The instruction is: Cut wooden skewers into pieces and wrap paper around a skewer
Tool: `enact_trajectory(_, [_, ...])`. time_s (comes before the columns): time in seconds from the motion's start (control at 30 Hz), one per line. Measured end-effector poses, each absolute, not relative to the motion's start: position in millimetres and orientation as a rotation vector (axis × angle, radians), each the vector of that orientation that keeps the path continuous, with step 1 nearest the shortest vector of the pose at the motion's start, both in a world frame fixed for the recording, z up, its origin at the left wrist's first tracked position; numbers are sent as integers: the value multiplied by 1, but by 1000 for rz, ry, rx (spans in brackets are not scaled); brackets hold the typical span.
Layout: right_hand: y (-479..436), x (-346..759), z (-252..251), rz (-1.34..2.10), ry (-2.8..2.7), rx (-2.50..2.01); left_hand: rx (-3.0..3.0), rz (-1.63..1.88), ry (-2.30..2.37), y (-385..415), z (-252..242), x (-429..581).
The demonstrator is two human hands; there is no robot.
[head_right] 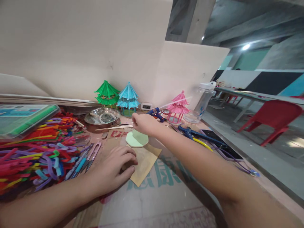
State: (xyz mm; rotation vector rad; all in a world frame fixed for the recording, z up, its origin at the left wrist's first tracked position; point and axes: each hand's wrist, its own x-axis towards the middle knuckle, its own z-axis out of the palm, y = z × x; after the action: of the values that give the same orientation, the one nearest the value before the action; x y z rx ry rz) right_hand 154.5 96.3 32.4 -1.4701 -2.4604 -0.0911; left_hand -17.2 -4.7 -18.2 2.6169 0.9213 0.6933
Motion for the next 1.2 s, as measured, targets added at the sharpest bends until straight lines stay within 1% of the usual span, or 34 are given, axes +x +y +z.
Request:
enact_trajectory(0.03, [88,157,33,66,-2370,-1438,2618,691,921,-5,-18,-17])
enact_trajectory(0.07, [78,160,32,316,-2237,-1372,2617,690,923,-5,-19,-17])
enact_trajectory(0.13, [55,165,28,942,-1880,-1108,2612,684,928,-4,-18,-17])
enact_trajectory(0.17, [43,167,25,1177,-1715,-969,2611,678,929,-4,-18,-17])
enact_trajectory(0.23, [19,170,16,1443,-1476,-800,2613,673,919,-4,-17,-16])
enact_trajectory(0.33, [-4,170,1,1622,-1259,-732,2613,722,877,-3,-14,-16])
enact_trajectory(0.53, [-10,166,-15,1674,-1219,-695,2658,946,745,-2,-8,-17])
enact_trajectory(0.77, [-12,168,-16,1705,-1232,-647,2678,974,751,-2,-9,-18])
enact_trajectory(0.97, [-11,168,-19,1620,-1313,-662,2677,941,746,-3,-7,-19])
enact_trajectory(1.2, [-20,169,-15,1380,-1481,-738,2701,923,700,-2,-8,-19])
